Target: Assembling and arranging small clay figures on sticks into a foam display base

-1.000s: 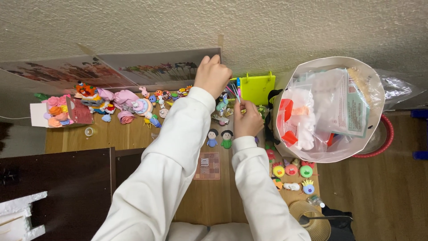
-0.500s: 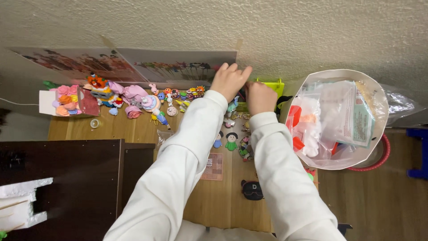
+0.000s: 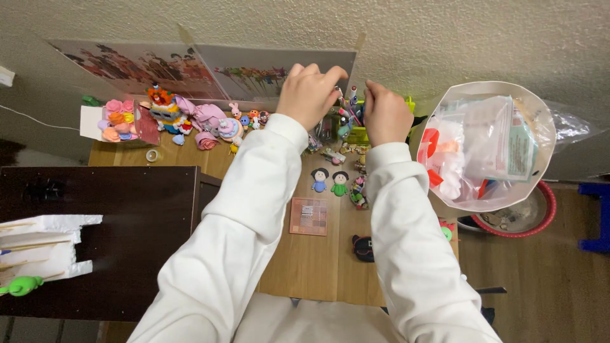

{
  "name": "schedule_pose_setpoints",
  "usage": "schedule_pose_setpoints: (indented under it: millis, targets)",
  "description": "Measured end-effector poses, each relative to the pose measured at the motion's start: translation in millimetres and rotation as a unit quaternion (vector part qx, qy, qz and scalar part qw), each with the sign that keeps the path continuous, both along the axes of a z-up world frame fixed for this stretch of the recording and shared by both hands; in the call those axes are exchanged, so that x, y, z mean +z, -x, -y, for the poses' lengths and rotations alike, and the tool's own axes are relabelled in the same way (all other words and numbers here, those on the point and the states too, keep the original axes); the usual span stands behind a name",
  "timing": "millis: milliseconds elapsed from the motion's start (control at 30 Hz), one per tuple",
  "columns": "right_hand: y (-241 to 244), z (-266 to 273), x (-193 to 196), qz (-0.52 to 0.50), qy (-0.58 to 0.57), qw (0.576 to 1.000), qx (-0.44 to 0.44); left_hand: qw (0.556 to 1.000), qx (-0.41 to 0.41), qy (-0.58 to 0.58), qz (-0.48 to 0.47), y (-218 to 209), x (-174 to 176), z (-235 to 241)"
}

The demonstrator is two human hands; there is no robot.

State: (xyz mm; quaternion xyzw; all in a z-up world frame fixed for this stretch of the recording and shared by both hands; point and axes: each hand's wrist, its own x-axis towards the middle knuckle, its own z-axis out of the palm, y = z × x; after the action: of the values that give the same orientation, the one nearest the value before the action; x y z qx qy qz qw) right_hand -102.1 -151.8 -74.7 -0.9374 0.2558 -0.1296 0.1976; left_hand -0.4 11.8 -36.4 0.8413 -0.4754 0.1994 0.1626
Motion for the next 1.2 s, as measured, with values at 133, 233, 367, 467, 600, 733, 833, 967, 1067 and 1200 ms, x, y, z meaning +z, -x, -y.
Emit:
schedule_pose_setpoints:
  millis: [133, 233, 367, 467, 600, 733, 833, 967, 1067, 1200]
  targets:
    - [15.0, -2.5, 12.4, 0.013, -0.014, 1.000, -0.017, 0.997, 0.022, -0.001, -0.074, 25.2, 31.0, -38.6]
    - [35.6, -13.7, 8.2, 0.037, -0.015, 0.999, -0.016, 0.997, 0.027, 0.029, -0.069, 43.3, 25.0, -71.8]
    - [64.8, -23.0, 8.7, 0.049, 0.038, 0.998, 0.015, 0.994, 0.044, 0.050, -0.088, 84.0, 32.4, -120.8]
    - [82.2, -32.9, 8.2, 0.039, 0.044, 0.998, 0.034, 0.983, 0.063, 0.076, -0.155, 118.6, 37.6, -160.2]
    - [92.6, -31.2, -5.3, -0.011, 0.111, 0.990, 0.088, 0.967, 0.071, 0.076, -0.234, 155.0, 30.8, -211.3]
    - [83.9, -26.7, -16.9, -0.043, 0.158, 0.978, 0.128, 0.953, 0.104, 0.090, -0.270, 187.3, 29.7, -267.0]
    - [69.3, -36.1, -16.5, -0.042, 0.189, 0.971, 0.142, 0.933, 0.148, 0.135, -0.300, 208.8, 29.3, -295.4]
    - [54.5, -35.6, -49.7, -0.003, 0.205, 0.963, 0.176, 0.919, 0.226, 0.133, -0.296, 230.2, 9.8, -331.6]
    - [43.9, -46.5, -61.2, 0.049, 0.202, 0.960, 0.187, 0.891, 0.260, 0.170, -0.330, 245.6, 7.0, -354.2]
    - [35.5, -89.0, -52.8, 0.088, 0.012, 0.969, 0.230, 0.855, 0.307, 0.216, -0.359, 267.0, 13.0, -386.5]
